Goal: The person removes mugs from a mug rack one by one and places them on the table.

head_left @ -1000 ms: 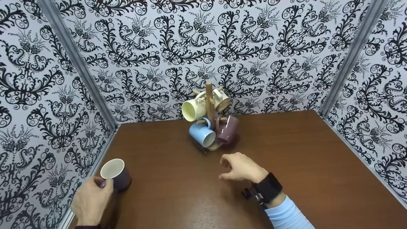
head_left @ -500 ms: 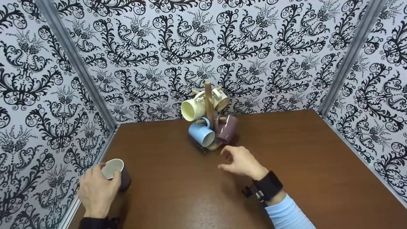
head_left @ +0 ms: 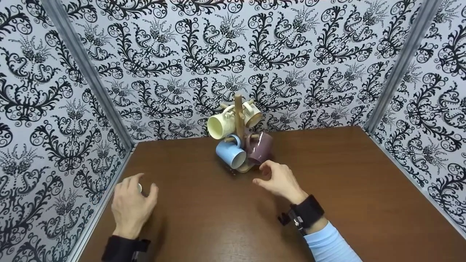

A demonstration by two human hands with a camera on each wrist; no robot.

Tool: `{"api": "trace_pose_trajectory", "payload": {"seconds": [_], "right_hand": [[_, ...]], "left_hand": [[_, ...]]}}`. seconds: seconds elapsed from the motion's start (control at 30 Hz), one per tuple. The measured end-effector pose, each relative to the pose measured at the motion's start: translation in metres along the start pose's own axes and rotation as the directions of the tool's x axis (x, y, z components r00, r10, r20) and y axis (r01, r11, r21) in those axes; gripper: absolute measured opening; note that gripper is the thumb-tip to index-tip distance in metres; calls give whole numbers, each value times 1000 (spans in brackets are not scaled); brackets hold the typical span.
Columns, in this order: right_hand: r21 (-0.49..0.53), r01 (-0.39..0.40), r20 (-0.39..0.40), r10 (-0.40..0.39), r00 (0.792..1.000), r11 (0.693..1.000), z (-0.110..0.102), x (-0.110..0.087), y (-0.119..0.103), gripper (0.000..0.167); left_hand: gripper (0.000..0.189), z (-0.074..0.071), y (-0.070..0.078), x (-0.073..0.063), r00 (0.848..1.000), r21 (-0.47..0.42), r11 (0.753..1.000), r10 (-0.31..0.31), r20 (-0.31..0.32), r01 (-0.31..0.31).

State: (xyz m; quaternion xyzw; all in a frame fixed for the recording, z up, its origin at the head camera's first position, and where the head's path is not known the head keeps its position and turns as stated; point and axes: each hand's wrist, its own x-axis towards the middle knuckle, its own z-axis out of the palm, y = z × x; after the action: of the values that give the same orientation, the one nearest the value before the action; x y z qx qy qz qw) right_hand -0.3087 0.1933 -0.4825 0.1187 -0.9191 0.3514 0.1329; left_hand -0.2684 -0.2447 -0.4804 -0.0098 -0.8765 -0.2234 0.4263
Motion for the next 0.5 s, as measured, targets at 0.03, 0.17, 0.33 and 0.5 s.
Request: {"api": "trace_pose_trajectory", "payload": {"seconds": [0.03, 0.17, 0.33, 0.5], "right_hand": [[2, -5, -7, 5, 1000, 1000, 0, 0, 1, 38], [13, -21, -25, 21, 999, 1000, -3, 1, 2, 40], [31, -33, -39, 34, 999, 999, -5, 2, 3, 43], [33, -60, -60, 62, 996, 998, -6, 3, 7, 42]], "left_hand": [[39, 2, 2, 1, 1000, -3, 1000, 23, 0, -23], [36, 13, 9, 4, 993, -41, 992, 121, 4, -121], [37, 25, 23, 5, 989, -76, 990, 127, 73, -121], [38, 35, 38, 7, 983, -84, 990, 121, 137, -110]]}}
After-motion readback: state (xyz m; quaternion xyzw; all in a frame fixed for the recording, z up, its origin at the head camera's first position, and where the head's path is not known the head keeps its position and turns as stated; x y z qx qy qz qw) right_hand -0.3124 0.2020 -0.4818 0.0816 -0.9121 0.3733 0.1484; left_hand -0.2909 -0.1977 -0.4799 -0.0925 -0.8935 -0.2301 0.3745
